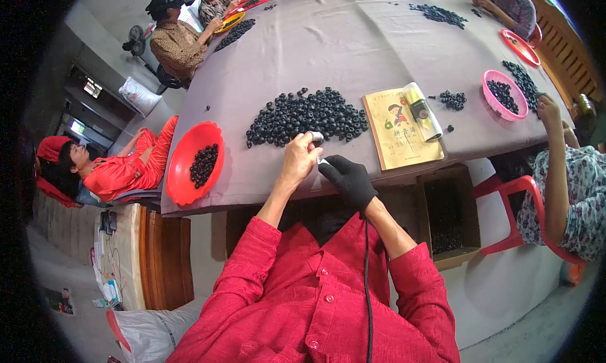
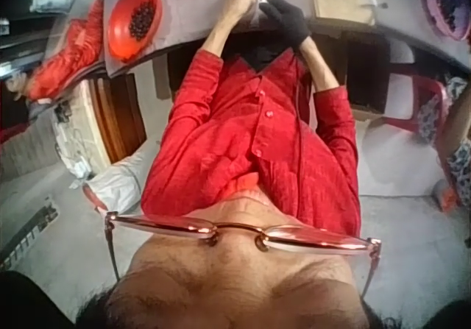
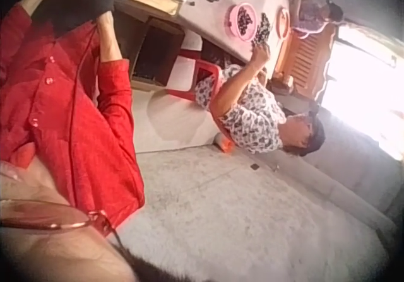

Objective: The person assembles small black plastic or rubber components by hand at a communal workshop table, using an assembly tool.

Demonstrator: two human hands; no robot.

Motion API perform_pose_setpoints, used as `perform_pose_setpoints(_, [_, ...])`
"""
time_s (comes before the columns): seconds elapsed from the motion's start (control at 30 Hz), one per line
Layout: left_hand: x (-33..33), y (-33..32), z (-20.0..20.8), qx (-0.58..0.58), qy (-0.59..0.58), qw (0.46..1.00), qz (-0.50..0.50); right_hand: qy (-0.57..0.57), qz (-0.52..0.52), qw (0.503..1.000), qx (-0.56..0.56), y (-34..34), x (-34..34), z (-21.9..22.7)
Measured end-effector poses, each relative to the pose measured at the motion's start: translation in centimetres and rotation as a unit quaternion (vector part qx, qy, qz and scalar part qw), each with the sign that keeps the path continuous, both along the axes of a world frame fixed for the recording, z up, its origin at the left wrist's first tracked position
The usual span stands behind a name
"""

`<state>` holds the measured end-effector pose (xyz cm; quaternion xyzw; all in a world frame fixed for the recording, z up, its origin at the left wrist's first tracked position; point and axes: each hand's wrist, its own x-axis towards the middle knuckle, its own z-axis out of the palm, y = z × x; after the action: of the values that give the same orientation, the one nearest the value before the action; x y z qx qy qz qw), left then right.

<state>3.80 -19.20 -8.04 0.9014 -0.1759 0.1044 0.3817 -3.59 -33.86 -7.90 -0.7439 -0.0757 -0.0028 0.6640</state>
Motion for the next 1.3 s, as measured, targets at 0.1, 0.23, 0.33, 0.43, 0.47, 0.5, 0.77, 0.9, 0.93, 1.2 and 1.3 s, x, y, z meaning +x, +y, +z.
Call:
perform_pose_setpoints(0.1, [0.3, -0.5, 0.2, 0.026, 0.004, 0.999, 0.019, -0.019, -0.003, 1.0, 0.007, -0.1, 0.1, 0.0])
perform_pose_setpoints(0.23, [0.7, -0.6, 0.1, 0.056, -0.011, 0.998, 0.011, 0.008, -0.012, 1.0, 0.015, -0.2, 0.3, 0.1])
perform_pose_setpoints(0.33, [0.8, -0.4, 0.2, 0.106, -0.005, 0.994, 0.016, 0.005, -0.014, 0.999, 0.03, -0.1, 0.3, 0.0])
perform_pose_setpoints(0.43, [0.1, 0.1, 0.2, 0.086, 0.001, 0.996, -0.011, 0.004, -0.028, 0.999, 0.025, -0.1, 0.1, 0.4])
perform_pose_setpoints(0.47, [-0.1, 0.1, -0.1, 0.087, -0.025, 0.996, -0.01, 0.006, -0.023, 0.999, 0.024, -0.1, 0.1, 0.4])
perform_pose_setpoints(0.5, [-0.3, 0.2, -0.4, 0.088, -0.05, 0.995, -0.009, 0.009, -0.018, 1.0, 0.023, -0.2, 0.1, 0.4])
perform_pose_setpoints(0.77, [-1.0, 0.6, -1.0, 0.096, -0.094, 0.99, -0.038, 0.026, -0.032, 0.998, 0.039, 0.0, 0.3, 0.1])
perform_pose_setpoints(0.9, [-0.8, 0.7, -1.4, 0.123, -0.096, 0.987, -0.047, 0.005, -0.052, 0.998, 0.042, 0.2, 0.6, -0.9])
perform_pose_setpoints(0.93, [-0.8, 0.7, -1.1, 0.123, -0.096, 0.987, -0.046, 0.004, -0.052, 0.998, 0.042, 0.2, 0.6, -0.8])
perform_pose_setpoints(1.2, [-2.5, 0.2, 0.7, -0.082, 0.093, 0.991, -0.054, 0.058, -0.077, 0.99, 0.103, -0.3, 0.6, -0.4])
perform_pose_setpoints(1.3, [-3.3, -0.4, 0.8, -0.165, 0.151, 0.973, -0.06, 0.055, -0.111, 0.979, 0.161, -0.2, 0.7, 0.3])
